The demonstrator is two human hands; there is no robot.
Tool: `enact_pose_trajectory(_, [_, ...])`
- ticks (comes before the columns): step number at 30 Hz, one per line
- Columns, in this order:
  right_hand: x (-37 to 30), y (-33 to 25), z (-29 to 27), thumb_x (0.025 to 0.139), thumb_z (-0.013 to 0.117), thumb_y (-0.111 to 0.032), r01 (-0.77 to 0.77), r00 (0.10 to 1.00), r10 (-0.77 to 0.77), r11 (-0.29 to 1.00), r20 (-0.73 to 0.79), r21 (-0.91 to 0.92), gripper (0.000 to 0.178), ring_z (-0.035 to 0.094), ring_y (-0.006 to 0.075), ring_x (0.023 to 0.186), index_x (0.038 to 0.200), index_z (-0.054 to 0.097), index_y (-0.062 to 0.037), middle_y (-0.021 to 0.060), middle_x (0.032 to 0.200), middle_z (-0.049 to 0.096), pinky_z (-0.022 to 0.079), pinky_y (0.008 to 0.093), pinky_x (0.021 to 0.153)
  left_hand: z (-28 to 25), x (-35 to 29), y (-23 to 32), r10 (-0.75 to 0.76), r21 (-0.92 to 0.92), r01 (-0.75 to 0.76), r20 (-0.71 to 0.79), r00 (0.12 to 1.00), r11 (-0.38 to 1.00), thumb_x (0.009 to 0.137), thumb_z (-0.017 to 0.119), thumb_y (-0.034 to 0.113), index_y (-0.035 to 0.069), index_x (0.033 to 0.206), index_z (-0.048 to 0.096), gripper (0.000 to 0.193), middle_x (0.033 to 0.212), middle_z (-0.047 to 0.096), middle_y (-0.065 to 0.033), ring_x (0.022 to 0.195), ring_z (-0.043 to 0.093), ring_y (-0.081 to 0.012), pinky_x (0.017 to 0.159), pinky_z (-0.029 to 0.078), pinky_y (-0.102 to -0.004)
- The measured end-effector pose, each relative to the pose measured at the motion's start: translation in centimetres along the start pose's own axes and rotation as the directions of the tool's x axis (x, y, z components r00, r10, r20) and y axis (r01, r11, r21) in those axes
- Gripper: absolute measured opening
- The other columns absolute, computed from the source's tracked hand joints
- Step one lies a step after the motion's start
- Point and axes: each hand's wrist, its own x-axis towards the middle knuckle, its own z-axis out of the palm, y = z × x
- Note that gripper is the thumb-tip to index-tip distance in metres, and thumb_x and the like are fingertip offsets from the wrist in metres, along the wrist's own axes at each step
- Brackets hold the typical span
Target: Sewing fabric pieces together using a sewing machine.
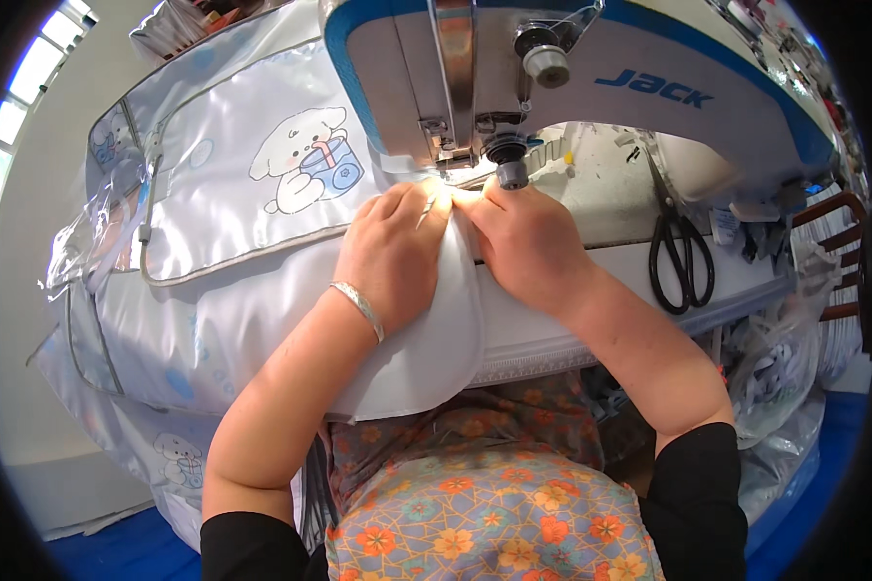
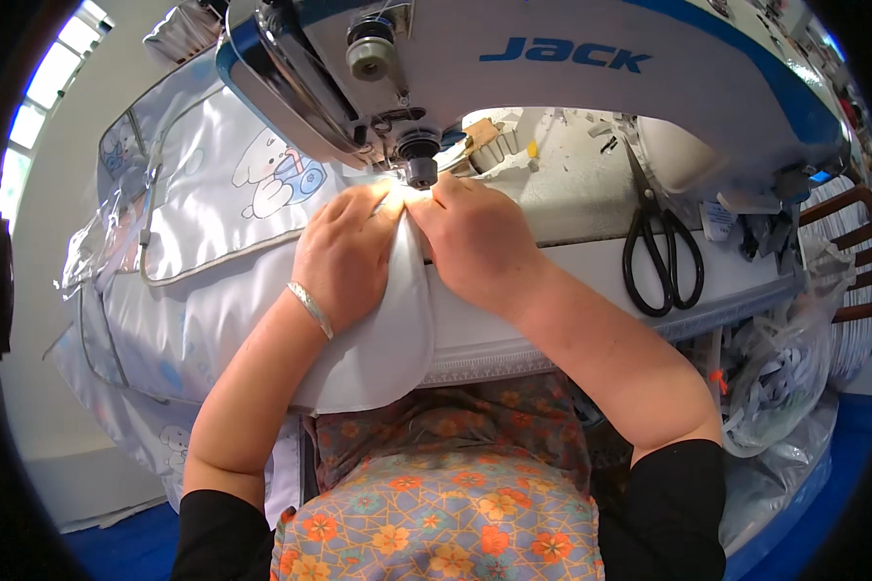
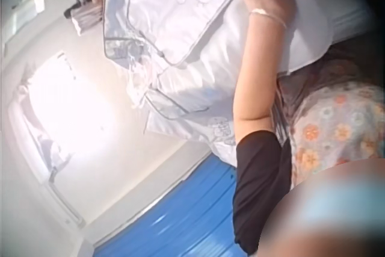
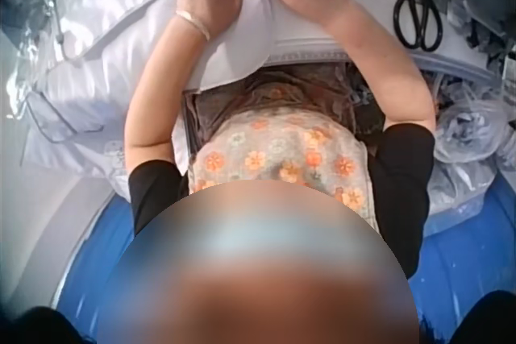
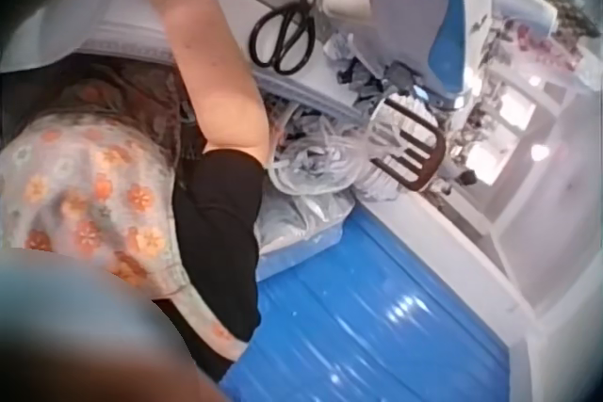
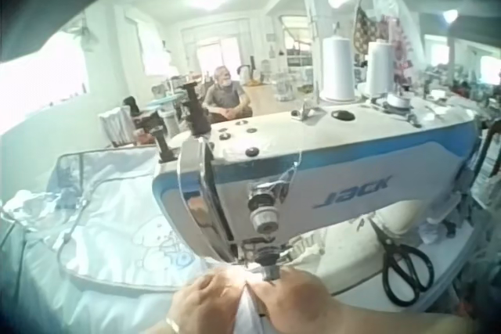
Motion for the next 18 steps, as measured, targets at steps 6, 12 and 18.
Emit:
enact_pose_trajectory(6, [0.0,-0.2,0.0,0.081,0.070,-0.012,0.032,0.999,-0.032,0.999,0.003,-0.040,0.024,0.062,0.0287,0.077,0.105,0.072,-0.0099,0.0092,0.085,0.059,0.050,0.0427,0.066,0.2,-0.6,-0.6,0.079,-0.041,-0.084,-0.101,0.992,0.996,0.076,0.059,0.005,-0.003,0.111,0.065,0.036,0.123,0.063,-0.0173,0.119,0.057,-0.0321,0.100,0.045,-0.0436])
enact_pose_trajectory(12, [-0.1,-0.4,-0.1,0.082,0.069,-0.011,0.020,1.000,-0.020,1.000,0.021,-0.013,0.023,0.062,0.0285,0.078,0.104,0.073,-0.0099,0.0084,0.085,0.058,0.050,0.0426,0.067,-0.6,0.7,-1.0,0.065,-0.035,-0.067,-0.036,0.997,0.997,0.076,0.061,0.006,-0.002,0.112,0.065,0.037,0.128,0.062,-0.0172,0.123,0.056,-0.0325,0.103,0.044,-0.0451])
enact_pose_trajectory(18, [-0.6,-0.3,-1.0,0.078,0.067,0.001,0.129,0.991,-0.124,0.987,-0.056,0.095,0.027,0.065,0.0294,0.088,0.103,0.073,-0.0053,0.0090,0.098,0.066,0.054,0.0402,0.076,-6.5,-8.0,1.8,0.084,-0.232,-0.047,0.154,0.985,0.972,0.079,0.065,0.012,-0.001,0.123,0.063,0.046,0.134,0.060,-0.0173,0.133,0.050,-0.0307,0.114,0.036,-0.0502])
